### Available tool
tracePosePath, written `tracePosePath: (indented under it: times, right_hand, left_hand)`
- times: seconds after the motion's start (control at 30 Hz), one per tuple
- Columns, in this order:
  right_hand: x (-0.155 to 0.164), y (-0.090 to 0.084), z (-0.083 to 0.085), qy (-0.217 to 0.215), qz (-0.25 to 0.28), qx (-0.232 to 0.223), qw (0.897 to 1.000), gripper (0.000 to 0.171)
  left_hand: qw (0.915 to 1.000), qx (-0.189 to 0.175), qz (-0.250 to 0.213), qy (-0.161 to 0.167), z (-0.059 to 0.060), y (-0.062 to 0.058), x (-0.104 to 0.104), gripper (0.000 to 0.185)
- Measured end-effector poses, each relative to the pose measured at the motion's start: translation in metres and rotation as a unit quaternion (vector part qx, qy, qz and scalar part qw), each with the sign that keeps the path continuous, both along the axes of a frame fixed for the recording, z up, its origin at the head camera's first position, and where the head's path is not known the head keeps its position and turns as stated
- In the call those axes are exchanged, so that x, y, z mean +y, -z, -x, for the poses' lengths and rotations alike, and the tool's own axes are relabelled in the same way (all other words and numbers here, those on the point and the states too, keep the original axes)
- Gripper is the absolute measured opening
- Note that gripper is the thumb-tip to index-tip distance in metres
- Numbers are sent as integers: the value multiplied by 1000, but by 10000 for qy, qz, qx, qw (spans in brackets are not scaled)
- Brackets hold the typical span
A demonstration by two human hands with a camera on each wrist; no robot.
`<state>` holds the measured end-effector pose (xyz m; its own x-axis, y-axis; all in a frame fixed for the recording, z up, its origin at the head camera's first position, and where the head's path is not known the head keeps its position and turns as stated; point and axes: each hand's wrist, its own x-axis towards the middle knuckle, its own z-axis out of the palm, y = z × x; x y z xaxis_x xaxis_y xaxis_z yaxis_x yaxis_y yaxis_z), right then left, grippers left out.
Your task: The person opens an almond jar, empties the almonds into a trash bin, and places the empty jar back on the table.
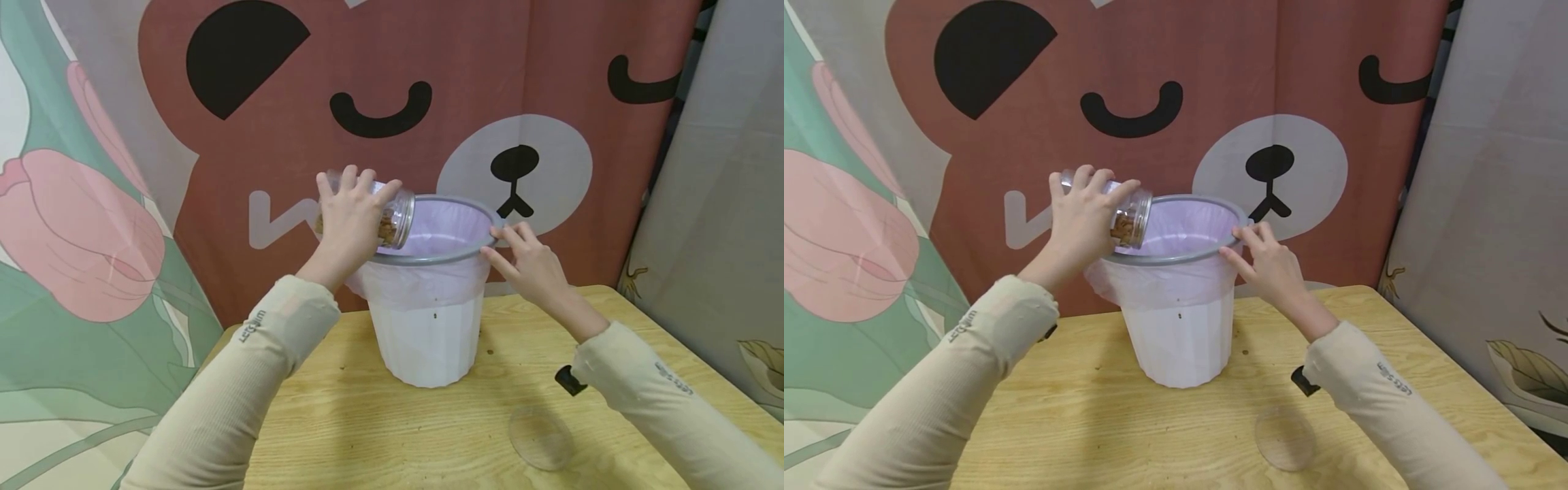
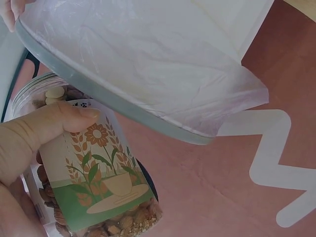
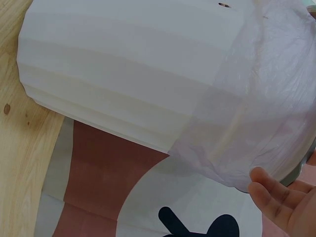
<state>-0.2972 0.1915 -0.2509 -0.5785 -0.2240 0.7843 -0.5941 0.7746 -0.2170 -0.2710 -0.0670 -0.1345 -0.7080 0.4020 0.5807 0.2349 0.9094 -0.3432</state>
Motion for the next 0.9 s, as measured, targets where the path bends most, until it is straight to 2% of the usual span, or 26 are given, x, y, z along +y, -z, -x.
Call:
tracePosePath:
  times: [0.37, 0.9]
  right_hand:
    - [0, 0, 0, -18, 11, 13, 10000, 45]
    - [0, 0, 0, -4, -3, 11, 10000, 46]
  left_hand:
    - [9999, -104, 32, -53, 0, 0, 0, 66]
    - [9999, 30, 122, -64, -2, -11, -1, 68]
